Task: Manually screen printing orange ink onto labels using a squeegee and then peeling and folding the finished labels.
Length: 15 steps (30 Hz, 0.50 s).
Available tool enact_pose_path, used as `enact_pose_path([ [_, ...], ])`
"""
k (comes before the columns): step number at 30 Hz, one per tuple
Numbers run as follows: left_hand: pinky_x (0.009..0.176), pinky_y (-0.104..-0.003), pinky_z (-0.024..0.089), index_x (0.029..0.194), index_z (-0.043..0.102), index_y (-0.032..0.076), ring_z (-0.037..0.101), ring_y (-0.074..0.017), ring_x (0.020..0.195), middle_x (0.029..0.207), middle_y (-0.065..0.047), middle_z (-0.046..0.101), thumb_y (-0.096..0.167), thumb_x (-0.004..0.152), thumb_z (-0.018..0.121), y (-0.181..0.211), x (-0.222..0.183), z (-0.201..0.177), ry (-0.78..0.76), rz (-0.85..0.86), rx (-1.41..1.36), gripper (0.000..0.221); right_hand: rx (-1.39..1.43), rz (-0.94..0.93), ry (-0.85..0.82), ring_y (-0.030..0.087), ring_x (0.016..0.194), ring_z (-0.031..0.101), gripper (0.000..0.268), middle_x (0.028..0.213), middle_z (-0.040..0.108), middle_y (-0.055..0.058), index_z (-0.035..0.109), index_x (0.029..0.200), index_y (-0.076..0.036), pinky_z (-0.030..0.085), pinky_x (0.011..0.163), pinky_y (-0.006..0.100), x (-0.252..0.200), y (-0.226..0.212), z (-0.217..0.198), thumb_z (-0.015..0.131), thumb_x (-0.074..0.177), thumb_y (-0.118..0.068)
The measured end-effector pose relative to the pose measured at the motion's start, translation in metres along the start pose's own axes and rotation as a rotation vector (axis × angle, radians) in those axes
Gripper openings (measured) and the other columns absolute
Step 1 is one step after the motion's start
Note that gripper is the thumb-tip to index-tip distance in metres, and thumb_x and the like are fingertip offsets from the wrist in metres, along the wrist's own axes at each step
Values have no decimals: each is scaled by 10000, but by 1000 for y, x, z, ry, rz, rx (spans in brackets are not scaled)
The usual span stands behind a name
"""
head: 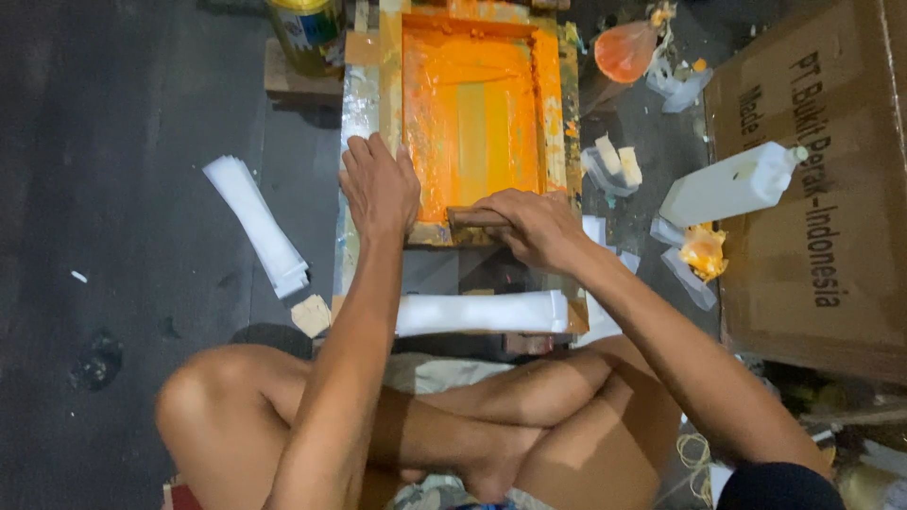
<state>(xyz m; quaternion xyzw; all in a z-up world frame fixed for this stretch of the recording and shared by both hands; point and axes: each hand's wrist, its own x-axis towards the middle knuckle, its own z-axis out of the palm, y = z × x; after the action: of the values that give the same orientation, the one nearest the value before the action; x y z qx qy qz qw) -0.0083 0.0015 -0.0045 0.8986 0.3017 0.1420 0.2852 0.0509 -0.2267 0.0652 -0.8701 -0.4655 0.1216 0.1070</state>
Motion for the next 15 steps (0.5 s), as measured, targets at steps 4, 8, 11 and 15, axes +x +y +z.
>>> enact_pose_path([
  [4, 848, -474, 403, 1320, 545, -3, 542, -363, 1086, 1168, -171, 530, 370, 1070, 408, 5, -2, -5, 11, -8, 15, 469, 246, -107, 145, 264, 880, 718, 217, 995, 778, 42, 746, 1155, -220, 499, 791, 416, 30, -16, -45, 637, 1003, -110],
  [8, 880, -467, 403, 1322, 543, 4, 540, -366, 1084, 1159, -166, 534, 363, 1067, 396, 7, -1, -6, -20, -44, 21, 464, 82, -42, 382, 330, 940, 691, 222, 983, 730, 21, 693, 1195, -183, 502, 789, 412, 79, 14, -35, 655, 988, -110],
  [11, 880, -445, 402, 1321, 540, 23, 538, -344, 1080, 1150, -148, 529, 366, 1071, 378, 9, 2, -8, -37, -62, 32, 454, -9, -27, 428, 345, 946, 680, 240, 996, 709, 42, 683, 1216, -183, 461, 761, 435, 110, 44, -15, 658, 979, -156],
  [15, 855, -413, 402, 1304, 545, 48, 542, -308, 1050, 1115, -112, 519, 382, 1085, 337, 6, 0, -6, -48, -59, 40, 451, -122, 43, 384, 208, 971, 697, 256, 1035, 671, -143, 664, 1215, -412, 390, 730, 364, 118, 58, 3, 647, 978, -318],
])
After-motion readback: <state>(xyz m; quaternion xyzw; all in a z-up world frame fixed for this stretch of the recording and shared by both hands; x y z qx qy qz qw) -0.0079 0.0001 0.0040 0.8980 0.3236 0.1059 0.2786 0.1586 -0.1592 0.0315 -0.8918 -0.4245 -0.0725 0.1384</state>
